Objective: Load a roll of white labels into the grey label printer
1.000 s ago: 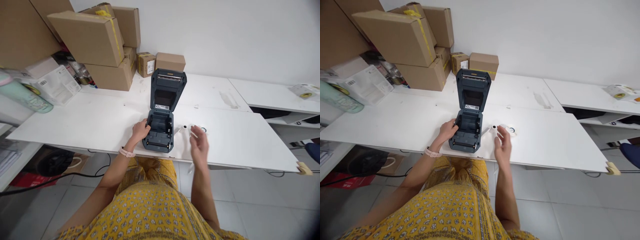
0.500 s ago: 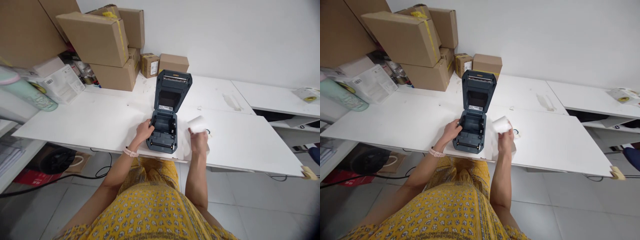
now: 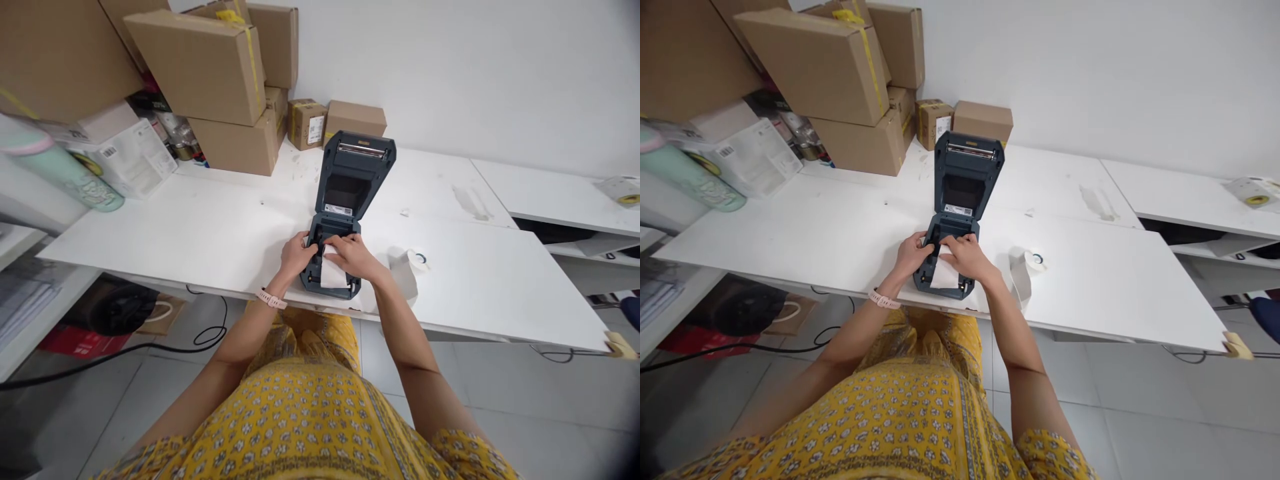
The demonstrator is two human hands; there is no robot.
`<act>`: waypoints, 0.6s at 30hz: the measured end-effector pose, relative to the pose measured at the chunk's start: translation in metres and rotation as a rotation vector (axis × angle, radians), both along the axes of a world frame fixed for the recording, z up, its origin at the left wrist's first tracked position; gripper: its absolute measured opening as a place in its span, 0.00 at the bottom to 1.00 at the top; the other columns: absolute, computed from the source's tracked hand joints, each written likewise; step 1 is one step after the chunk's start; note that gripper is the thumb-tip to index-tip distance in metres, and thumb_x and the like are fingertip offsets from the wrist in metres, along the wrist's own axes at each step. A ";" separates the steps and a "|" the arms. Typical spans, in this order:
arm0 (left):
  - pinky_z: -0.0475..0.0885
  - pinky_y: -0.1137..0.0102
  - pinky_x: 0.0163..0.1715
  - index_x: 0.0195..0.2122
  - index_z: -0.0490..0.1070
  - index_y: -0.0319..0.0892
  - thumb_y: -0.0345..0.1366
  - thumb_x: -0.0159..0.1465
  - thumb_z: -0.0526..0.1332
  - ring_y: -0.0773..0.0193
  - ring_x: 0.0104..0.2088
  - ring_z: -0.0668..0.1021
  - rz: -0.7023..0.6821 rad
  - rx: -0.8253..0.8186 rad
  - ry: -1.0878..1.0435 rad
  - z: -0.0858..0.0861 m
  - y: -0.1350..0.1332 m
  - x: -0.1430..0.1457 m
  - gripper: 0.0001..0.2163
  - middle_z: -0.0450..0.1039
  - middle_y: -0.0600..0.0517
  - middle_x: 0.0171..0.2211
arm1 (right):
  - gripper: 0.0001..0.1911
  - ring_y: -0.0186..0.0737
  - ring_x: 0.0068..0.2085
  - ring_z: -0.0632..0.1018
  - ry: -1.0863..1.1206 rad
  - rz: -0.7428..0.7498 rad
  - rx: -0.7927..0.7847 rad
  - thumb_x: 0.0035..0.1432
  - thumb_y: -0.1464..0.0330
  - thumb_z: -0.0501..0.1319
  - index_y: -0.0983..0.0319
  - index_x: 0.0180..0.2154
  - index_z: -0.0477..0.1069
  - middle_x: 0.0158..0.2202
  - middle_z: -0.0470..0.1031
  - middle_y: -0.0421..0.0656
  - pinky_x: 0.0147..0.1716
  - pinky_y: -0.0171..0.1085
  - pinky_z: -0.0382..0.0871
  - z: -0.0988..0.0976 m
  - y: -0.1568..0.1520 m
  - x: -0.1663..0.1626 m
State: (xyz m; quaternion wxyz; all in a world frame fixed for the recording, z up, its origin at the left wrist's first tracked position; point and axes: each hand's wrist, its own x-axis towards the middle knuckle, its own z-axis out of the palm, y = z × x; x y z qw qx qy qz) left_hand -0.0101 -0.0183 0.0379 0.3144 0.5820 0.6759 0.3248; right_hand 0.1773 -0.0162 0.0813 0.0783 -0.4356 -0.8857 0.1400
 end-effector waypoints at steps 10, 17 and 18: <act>0.63 0.70 0.30 0.54 0.73 0.43 0.46 0.60 0.62 0.62 0.31 0.75 -0.019 0.011 0.019 0.003 0.000 0.000 0.23 0.73 0.54 0.29 | 0.14 0.52 0.51 0.79 0.024 0.044 0.018 0.66 0.67 0.55 0.60 0.52 0.70 0.49 0.82 0.48 0.58 0.50 0.57 -0.010 0.011 0.002; 0.62 0.71 0.29 0.53 0.73 0.44 0.45 0.60 0.63 0.63 0.31 0.75 -0.014 0.006 -0.006 0.000 0.001 0.001 0.21 0.74 0.54 0.30 | 0.08 0.51 0.49 0.80 0.084 -0.023 0.046 0.65 0.68 0.57 0.58 0.46 0.66 0.44 0.82 0.46 0.59 0.49 0.60 -0.005 0.001 -0.002; 0.62 0.71 0.29 0.53 0.73 0.44 0.45 0.60 0.63 0.63 0.30 0.75 -0.014 0.009 -0.015 -0.001 0.001 0.001 0.22 0.74 0.54 0.30 | 0.07 0.50 0.48 0.80 0.088 -0.026 0.054 0.66 0.67 0.57 0.57 0.46 0.65 0.43 0.82 0.46 0.60 0.50 0.59 -0.005 -0.002 -0.002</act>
